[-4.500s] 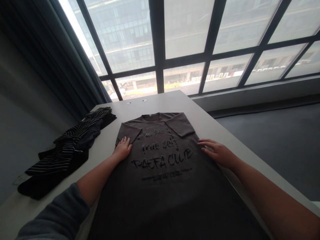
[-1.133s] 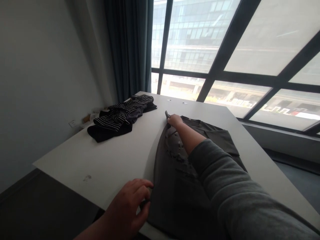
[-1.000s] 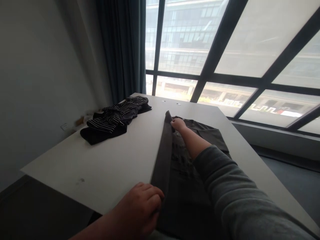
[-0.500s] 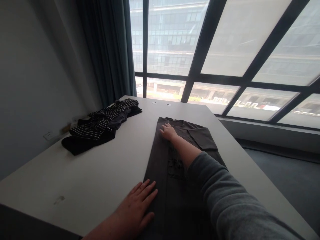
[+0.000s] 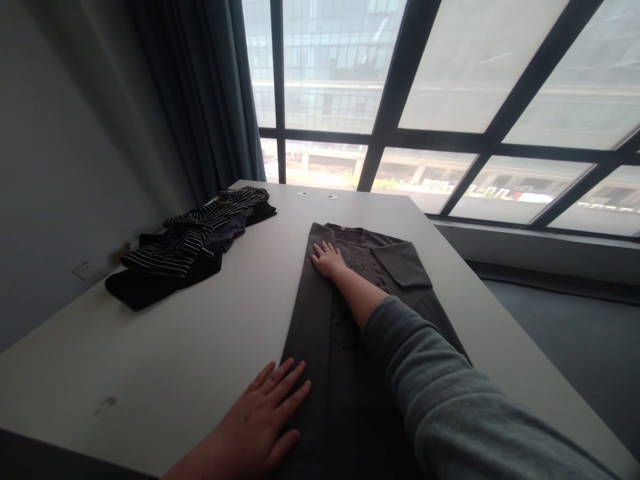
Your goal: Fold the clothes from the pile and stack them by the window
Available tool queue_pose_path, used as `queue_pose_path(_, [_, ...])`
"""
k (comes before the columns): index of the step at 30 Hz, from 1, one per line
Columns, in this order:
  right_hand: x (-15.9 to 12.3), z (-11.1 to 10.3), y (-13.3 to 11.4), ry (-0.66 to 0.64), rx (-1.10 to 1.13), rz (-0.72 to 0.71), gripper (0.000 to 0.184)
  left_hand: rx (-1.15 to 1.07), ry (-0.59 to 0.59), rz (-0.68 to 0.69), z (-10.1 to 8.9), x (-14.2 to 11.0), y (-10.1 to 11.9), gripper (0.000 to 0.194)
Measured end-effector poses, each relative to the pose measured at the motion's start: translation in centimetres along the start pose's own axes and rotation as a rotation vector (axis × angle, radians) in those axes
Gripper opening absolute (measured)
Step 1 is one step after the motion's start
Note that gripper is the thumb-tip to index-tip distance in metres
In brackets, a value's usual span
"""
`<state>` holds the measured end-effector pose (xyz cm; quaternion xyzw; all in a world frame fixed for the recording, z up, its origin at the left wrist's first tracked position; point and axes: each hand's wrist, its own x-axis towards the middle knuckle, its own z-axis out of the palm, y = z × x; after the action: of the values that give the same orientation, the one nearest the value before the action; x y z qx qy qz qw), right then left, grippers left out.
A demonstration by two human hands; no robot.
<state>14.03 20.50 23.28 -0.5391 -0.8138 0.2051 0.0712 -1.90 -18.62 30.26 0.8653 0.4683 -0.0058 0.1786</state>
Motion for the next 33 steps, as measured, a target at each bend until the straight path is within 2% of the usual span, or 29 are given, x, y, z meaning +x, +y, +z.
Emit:
queue_pose_path(3, [-0.9, -0.5, 0.6, 0.04, 0.03, -0.018, 0.062, 0.028, -0.007, -0.004, 0.0, 0.1, 0.0, 0.075])
queue_pose_path(6, [-2.8, -1.9, 3.4, 0.082, 0.051, -0.055, 0.06, 0.038, -0.012, -0.008, -0.5, 0.3, 0.1, 0.076])
queue_pose_path(9, [-6.1, -4.1, 9.1, 0.142, 0.07, -0.134, 0.062, 0.048, -0.007, -0.029, -1.1, 0.7, 0.2, 0.072])
queue_pose_path(13, [-12.9, -6.5, 19.3, 0.224, 0.076, -0.122, 0.058, 0.051, 0.085, -0.04, -1.2, 1.8, 0.3, 0.052])
queue_pose_path(16, [-19.0, -6.8, 25.3, 0.246, 0.072, -0.111, 0.052, 0.066, 0.153, -0.006, -0.7, 3.8, -0.2, 0.046])
queue_pose_path(18, [-22.6, -6.2, 27.4, 0.271, 0.07, -0.104, 0.052, 0.095, 0.172, -0.009, -0.4, 6.1, -1.3, 0.049])
queue_pose_path(20, [-25.2, -5.4, 28.1, 0.281, 0.08, -0.088, 0.052, 0.128, 0.187, -0.041, -0.3, 9.4, -2.8, 0.054])
queue_pose_path(23, [-27.1, -4.5, 27.4, 0.283, 0.102, -0.071, 0.048, 0.18, 0.21, -0.121, -0.9, 15.4, -5.6, 0.06])
queue_pose_path(28, [-27.6, -4.2, 25.0, 0.291, 0.121, -0.108, 0.046, 0.233, 0.13, -0.285, -2.8, 25.3, -9.4, 0.065])
queue_pose_path(33, [-28.0, -4.1, 24.2, 0.264, 0.133, -0.145, 0.047, 0.226, 0.102, -0.347, -3.6, 32.1, -12.0, 0.068])
